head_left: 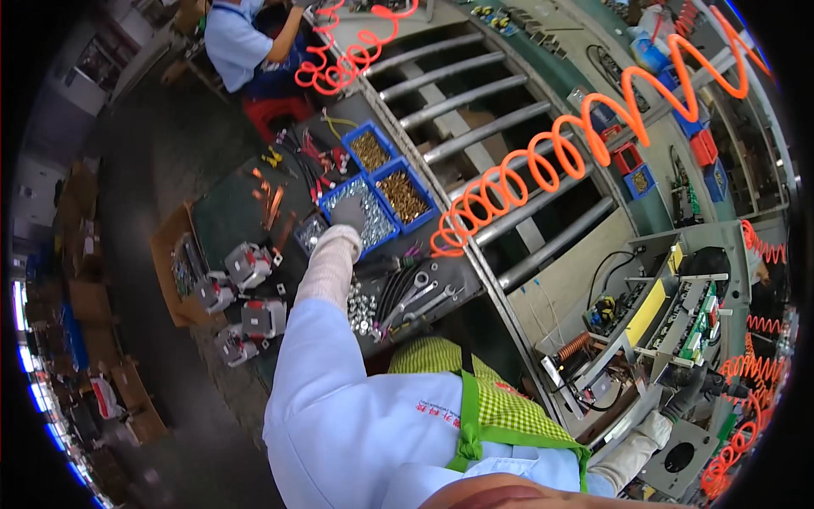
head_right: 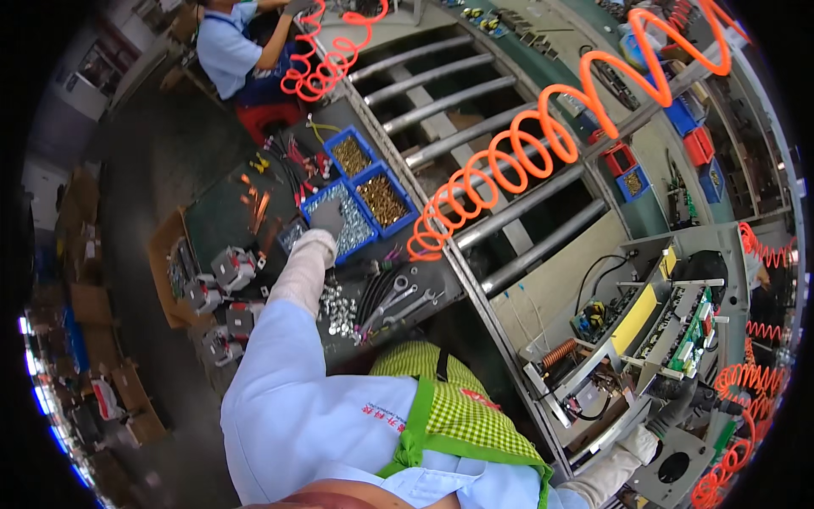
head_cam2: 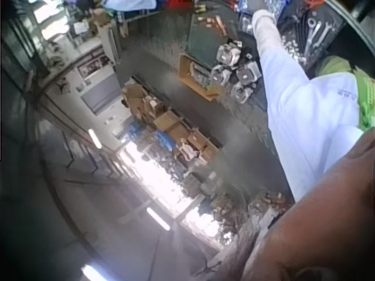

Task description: The person assembles an electronic device using a pneumatic screwdriver. They secure internal components, attach a metal casing, and install a vented cover plate. The person handles screws, circuit boards, and metal casings throughout the process.

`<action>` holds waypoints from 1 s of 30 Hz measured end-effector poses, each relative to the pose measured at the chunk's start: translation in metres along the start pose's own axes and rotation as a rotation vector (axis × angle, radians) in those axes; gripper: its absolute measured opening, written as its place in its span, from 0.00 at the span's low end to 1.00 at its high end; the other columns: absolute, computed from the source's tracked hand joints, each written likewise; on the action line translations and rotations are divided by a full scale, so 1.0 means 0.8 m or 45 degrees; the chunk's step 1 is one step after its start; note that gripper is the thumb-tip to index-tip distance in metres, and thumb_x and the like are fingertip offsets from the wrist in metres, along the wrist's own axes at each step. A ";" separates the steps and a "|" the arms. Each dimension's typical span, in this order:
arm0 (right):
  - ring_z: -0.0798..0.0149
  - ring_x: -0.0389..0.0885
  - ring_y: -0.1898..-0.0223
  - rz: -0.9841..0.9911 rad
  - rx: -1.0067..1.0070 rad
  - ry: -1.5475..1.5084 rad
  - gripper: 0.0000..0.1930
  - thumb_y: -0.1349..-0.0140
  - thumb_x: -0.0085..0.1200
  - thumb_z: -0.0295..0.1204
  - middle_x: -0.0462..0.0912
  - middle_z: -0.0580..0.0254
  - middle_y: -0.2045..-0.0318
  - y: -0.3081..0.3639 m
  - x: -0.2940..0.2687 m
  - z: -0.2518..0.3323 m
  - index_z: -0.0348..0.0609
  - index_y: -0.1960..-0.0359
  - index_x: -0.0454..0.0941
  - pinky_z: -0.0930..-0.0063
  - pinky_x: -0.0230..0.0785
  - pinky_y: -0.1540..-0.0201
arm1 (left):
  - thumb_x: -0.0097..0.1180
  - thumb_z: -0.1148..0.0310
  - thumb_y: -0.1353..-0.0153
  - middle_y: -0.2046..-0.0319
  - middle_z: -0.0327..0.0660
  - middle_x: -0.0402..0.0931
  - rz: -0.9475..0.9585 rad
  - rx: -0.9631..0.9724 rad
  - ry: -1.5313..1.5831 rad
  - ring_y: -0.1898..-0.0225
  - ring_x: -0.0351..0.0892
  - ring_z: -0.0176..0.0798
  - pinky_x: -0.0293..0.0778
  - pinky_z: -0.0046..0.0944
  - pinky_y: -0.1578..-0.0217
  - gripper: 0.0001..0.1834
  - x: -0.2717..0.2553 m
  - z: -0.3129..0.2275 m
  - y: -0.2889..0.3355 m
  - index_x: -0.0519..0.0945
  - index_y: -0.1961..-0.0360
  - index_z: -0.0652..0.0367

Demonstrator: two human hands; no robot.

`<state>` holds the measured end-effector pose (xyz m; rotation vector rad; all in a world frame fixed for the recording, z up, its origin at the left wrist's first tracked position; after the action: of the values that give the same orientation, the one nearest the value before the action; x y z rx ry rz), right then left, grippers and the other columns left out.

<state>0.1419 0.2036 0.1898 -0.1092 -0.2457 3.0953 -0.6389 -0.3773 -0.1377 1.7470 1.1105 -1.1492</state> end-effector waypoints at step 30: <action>0.69 0.78 0.72 0.326 -0.318 -0.054 0.15 0.42 0.55 0.33 0.80 0.58 0.69 0.013 0.044 0.026 0.32 0.60 0.76 0.75 0.74 0.66 | 0.55 0.73 0.41 0.64 0.45 0.78 1.843 0.297 1.840 0.65 0.80 0.34 0.78 0.31 0.59 0.15 0.005 -0.675 0.560 0.74 0.55 0.71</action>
<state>0.1050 0.1916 0.2063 -0.0879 -0.6709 3.3049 -0.0652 -0.0381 0.0825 2.6641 -0.0128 1.0550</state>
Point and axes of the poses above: each hand's wrist, its own y-axis away from the middle knuckle, its own x-axis out of the palm, z = x × y, the point moved 10 cm from there along -y, towards the middle knuckle
